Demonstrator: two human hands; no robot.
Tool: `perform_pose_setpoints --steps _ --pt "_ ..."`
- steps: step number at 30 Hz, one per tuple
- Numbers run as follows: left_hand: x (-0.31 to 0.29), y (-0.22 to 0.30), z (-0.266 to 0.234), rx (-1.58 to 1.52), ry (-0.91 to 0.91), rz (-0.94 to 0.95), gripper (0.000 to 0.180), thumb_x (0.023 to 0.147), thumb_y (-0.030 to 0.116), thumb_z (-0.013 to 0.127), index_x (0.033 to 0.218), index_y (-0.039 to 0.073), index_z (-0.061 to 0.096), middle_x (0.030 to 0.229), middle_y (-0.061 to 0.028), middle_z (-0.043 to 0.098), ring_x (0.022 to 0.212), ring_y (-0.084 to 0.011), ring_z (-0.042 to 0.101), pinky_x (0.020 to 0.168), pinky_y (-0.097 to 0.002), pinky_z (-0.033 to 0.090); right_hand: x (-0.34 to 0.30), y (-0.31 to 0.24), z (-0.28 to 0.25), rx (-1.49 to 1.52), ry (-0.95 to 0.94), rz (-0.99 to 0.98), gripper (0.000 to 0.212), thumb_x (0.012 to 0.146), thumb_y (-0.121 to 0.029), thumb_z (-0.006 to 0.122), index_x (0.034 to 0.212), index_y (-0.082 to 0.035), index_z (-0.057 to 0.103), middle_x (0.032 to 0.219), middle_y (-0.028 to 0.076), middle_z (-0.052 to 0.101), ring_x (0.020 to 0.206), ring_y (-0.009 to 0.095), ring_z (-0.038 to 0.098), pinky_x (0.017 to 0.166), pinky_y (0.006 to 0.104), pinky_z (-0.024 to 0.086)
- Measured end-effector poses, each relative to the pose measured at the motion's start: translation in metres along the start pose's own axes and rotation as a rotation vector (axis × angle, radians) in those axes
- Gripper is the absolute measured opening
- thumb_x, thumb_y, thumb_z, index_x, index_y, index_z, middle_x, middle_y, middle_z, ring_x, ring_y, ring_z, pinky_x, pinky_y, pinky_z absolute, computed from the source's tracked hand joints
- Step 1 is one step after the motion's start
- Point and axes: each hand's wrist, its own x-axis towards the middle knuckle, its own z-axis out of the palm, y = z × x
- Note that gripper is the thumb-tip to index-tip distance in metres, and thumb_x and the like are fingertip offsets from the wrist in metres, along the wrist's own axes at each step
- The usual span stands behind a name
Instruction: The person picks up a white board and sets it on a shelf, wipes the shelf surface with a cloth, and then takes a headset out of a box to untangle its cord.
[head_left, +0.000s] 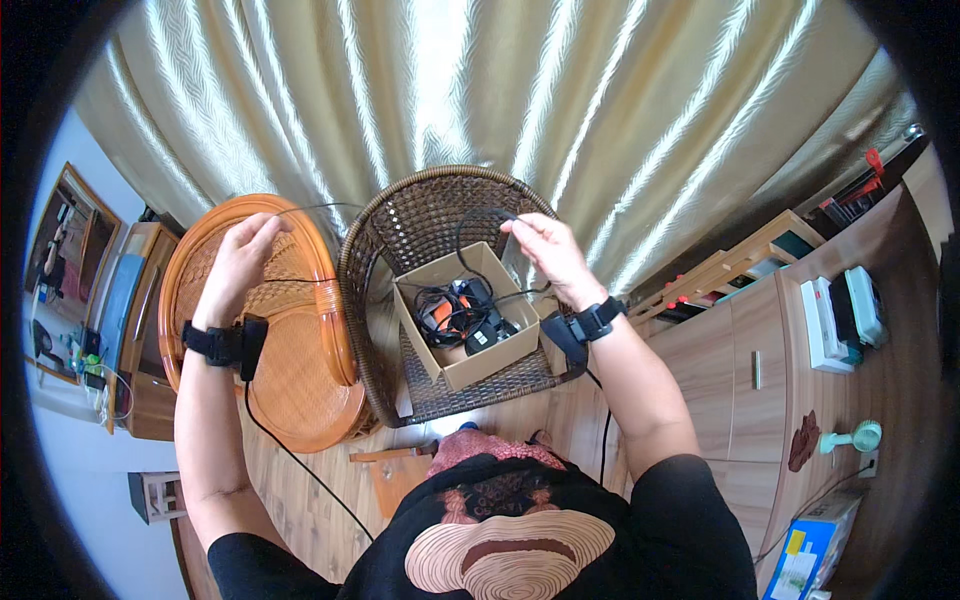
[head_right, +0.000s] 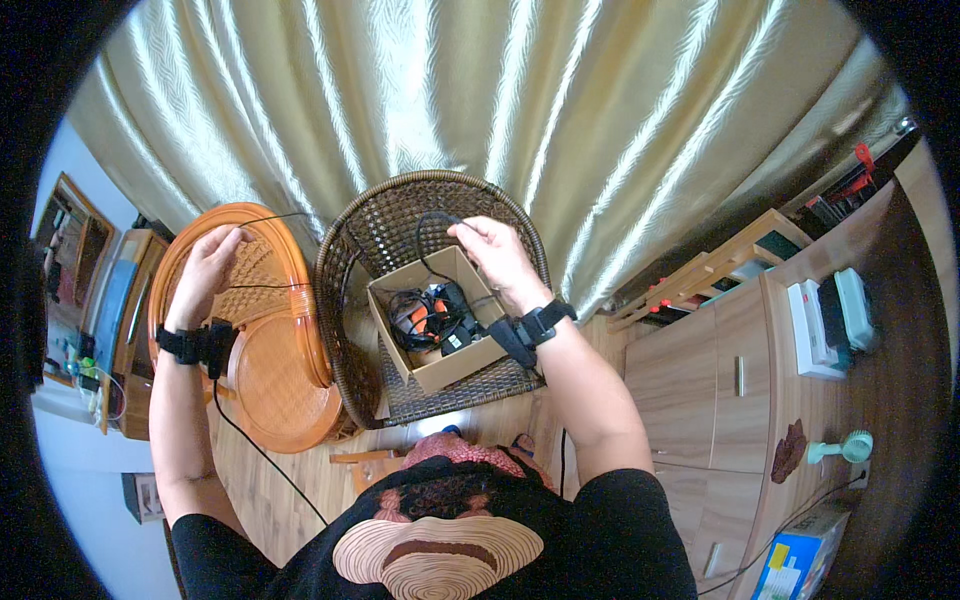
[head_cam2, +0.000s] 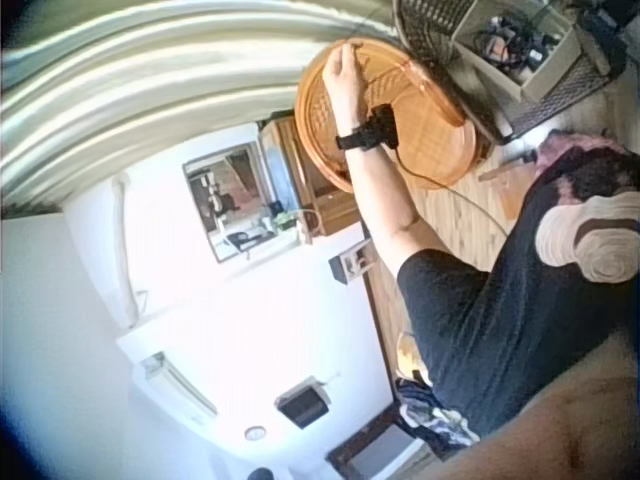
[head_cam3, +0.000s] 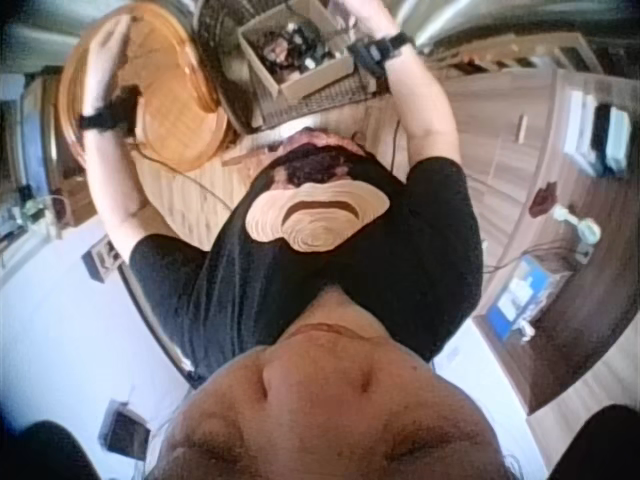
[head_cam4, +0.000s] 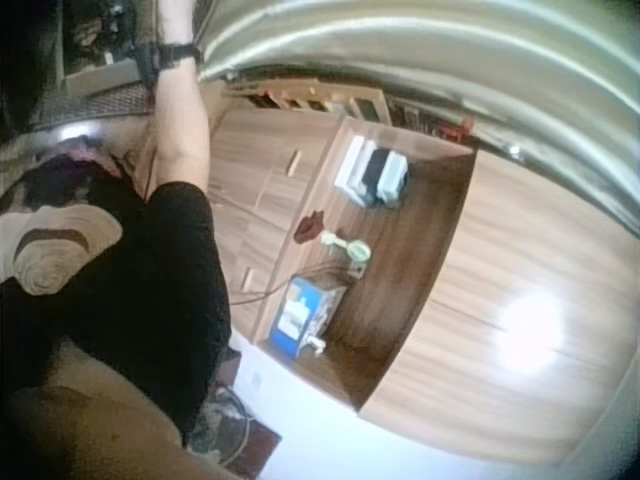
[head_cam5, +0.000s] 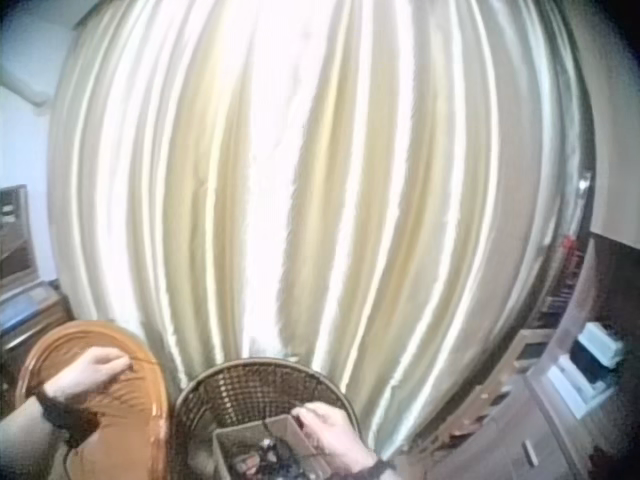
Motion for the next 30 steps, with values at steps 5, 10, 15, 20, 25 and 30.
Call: perform_pose_setpoints --steps 5,10,15,20,25,30 --pt "0.015 -0.016 0.035 0.005 -0.029 -0.029 0.023 0.09 0.026 0.048 0.088 0.008 0.062 0.054 0.0101 0.033 0.044 -0.0007 0.028 0.038 -0.0176 0.021 -0.003 -0.047 -0.003 -0.316 0.005 -0.342 0.021 0.084 -0.017 0.056 0.093 0.002 0.062 0.086 0.006 0.065 0.079 0.01 0.057 0.072 0.0239 0.045" --pt "0.032 -0.041 0.073 -0.015 -0.062 -0.104 0.024 0.089 0.025 0.049 0.085 0.006 0.063 0.058 0.0049 0.044 0.049 -0.0052 0.037 0.042 -0.0218 0.031 -0.006 -0.081 0.001 -0.543 0.004 -0.558 0.017 0.083 -0.014 0.058 0.093 -0.001 0.062 0.076 0.008 0.064 0.07 0.011 0.059 0.065 0.025 0.046" --pt "0.034 -0.053 0.093 0.122 -0.141 -0.067 0.022 0.088 0.023 0.051 0.088 0.005 0.063 0.068 0.0015 0.056 0.057 -0.0054 0.044 0.053 -0.0202 0.039 -0.011 -0.111 0.007 -0.665 0.051 -0.715 0.016 0.084 -0.015 0.058 0.091 -0.002 0.062 0.074 0.007 0.064 0.068 0.01 0.058 0.061 0.0247 0.046" --pt "0.042 0.025 0.062 0.07 -0.05 0.215 0.028 0.089 0.034 0.049 0.099 0.011 0.063 0.059 0.0075 0.043 0.049 -0.0038 0.034 0.044 -0.0194 0.028 0.004 -0.118 -0.004 -0.558 0.17 -0.756 0.017 0.084 -0.018 0.058 0.092 -0.003 0.062 0.066 0.002 0.058 0.059 0.006 0.05 0.054 0.022 0.041" --pt "0.06 0.116 0.013 0.134 0.136 0.628 0.034 0.09 0.042 0.045 0.105 0.016 0.062 0.054 0.01 0.029 0.046 -0.0017 0.024 0.041 -0.0191 0.019 0.005 -0.122 0.004 -0.616 0.06 -0.769 0.017 0.085 -0.02 0.057 0.091 -0.005 0.062 0.065 0.004 0.059 0.058 0.009 0.053 0.054 0.0238 0.042" --pt "0.007 0.219 0.027 0.07 0.075 0.679 0.026 0.094 0.028 0.042 0.098 0.008 0.058 0.051 0.0069 0.035 0.041 -0.0041 0.026 0.038 -0.0189 0.024 0.002 -0.106 0.006 -0.865 -0.019 -0.571 0.022 0.084 -0.026 0.054 0.089 -0.007 0.062 0.071 0.014 0.061 0.064 0.028 0.06 0.059 0.0335 0.046"
